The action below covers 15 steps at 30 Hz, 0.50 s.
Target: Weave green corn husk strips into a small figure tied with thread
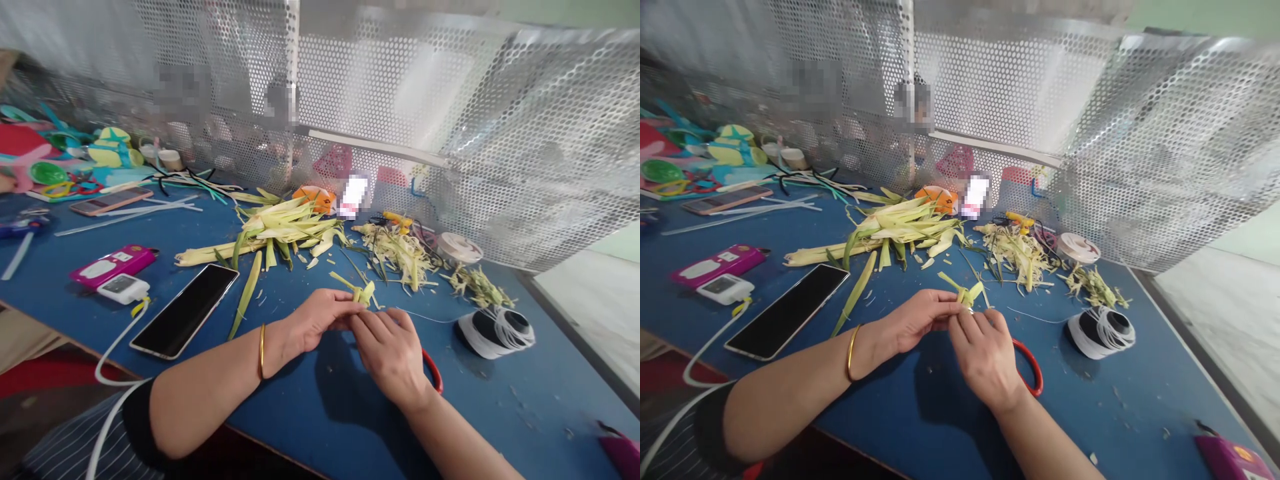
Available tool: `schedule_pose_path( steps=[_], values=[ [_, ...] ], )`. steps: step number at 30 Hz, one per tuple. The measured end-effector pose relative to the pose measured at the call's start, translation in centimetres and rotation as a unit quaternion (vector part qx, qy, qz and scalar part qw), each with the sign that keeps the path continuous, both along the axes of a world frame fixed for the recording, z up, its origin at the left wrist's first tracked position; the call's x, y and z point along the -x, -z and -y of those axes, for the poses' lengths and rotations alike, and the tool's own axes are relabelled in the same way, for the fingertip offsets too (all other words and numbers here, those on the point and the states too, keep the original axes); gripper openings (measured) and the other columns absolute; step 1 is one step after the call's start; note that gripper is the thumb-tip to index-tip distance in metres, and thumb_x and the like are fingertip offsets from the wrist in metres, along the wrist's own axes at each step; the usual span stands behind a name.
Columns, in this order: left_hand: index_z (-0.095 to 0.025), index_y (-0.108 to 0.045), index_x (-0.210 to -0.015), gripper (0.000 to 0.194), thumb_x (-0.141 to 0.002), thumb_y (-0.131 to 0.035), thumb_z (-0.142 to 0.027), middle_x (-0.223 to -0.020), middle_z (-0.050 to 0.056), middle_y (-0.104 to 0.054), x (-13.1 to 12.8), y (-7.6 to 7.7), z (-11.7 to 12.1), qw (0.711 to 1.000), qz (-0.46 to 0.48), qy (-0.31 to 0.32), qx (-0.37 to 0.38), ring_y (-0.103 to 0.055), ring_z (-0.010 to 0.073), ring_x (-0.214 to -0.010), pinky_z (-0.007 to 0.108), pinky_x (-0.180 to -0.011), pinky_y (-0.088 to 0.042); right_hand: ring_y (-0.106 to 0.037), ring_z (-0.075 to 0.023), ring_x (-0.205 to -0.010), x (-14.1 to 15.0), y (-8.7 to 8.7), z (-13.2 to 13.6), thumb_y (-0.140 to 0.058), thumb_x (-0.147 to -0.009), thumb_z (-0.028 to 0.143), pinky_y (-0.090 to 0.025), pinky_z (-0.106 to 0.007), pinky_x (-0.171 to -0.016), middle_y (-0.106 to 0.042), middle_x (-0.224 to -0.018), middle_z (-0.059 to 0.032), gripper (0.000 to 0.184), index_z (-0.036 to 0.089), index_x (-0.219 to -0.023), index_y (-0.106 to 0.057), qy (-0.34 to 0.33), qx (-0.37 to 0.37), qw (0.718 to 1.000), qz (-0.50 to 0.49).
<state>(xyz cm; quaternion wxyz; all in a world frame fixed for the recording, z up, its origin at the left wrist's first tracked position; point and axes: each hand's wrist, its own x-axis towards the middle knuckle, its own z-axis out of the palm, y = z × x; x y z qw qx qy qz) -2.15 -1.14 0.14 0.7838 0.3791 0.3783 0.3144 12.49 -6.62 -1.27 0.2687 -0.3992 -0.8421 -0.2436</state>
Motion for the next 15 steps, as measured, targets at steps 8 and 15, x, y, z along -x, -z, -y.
schedule_pose_path(
  steps=[8, 15],
  values=[
    [-0.011, -0.072, -0.072, 0.022, -0.06, -0.083, -0.025, -0.069, 0.004, -0.069, 0.3, 0.0, -0.3, 0.998, -0.021, -0.021, -0.047, -0.06, 0.0117, -0.065, 0.023, -0.064, -0.046, -0.058, -0.0175, -0.071, 0.4, -0.2, 0.4, -0.043, -0.094, 0.007, -0.039, -0.035, -0.073, -0.064, -0.072, -0.0048, 0.022, 0.011, -0.096, -0.065, -0.101, 0.002, 0.995, -0.015],
    [-0.01, -0.073, -0.081, 0.031, -0.058, -0.087, -0.025, -0.069, 0.005, -0.071, 0.1, -0.2, -0.2, 0.997, -0.024, -0.072, -0.021, -0.065, 0.0146, -0.065, 0.026, -0.068, -0.052, -0.054, -0.0163, -0.064, 1.0, -0.3, 0.9, -0.037, -0.096, 0.008, -0.039, -0.035, -0.069, -0.06, -0.068, -0.0036, 0.027, 0.01, -0.094, -0.065, -0.155, 0.021, 0.988, -0.013]
  ],
)
